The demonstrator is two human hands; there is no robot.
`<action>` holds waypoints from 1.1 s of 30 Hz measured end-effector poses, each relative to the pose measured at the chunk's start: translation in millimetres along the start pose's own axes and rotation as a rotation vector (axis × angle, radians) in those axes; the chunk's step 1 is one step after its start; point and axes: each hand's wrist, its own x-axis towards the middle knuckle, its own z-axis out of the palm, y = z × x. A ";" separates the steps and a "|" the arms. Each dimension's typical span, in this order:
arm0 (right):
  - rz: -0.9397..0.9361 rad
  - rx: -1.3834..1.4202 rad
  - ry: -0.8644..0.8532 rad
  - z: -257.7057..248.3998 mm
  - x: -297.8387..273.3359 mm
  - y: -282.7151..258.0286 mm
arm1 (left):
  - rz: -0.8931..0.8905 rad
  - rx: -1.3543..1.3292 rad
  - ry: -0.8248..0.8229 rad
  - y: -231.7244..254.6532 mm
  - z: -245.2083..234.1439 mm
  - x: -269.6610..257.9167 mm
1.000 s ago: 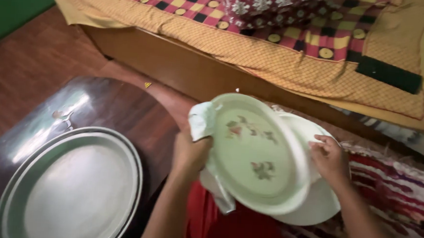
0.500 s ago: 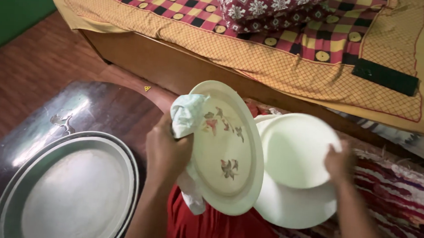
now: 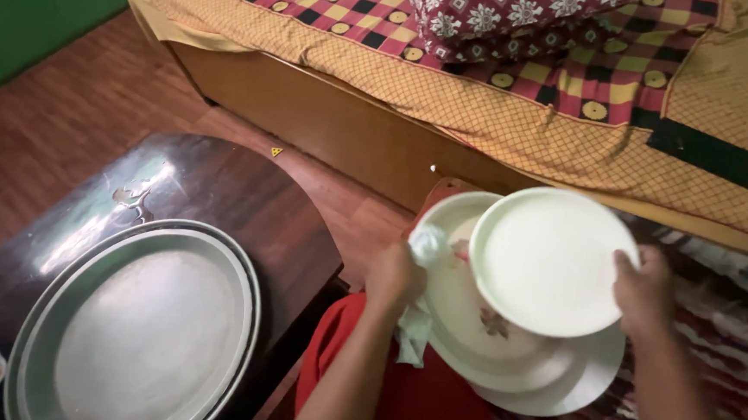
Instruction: The person wipes several plates and a metal tray with a white cloth on a low wooden table. The person handles each item one at a time, turning them over to wipe both sides, then stacks the cleaned items on the right side of the table.
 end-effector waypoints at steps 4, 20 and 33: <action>0.094 -0.005 -0.108 20.0 -22.8 7.6 | 0.021 0.281 -0.171 -7.1 22.3 5.3; -0.976 -0.240 -0.057 79.7 -98.3 -154.7 | 0.444 -0.274 0.501 12.5 -50.4 -62.4; -0.994 -0.152 -0.672 299.7 -294.8 -350.3 | -0.245 0.191 0.765 -153.0 -244.0 -151.2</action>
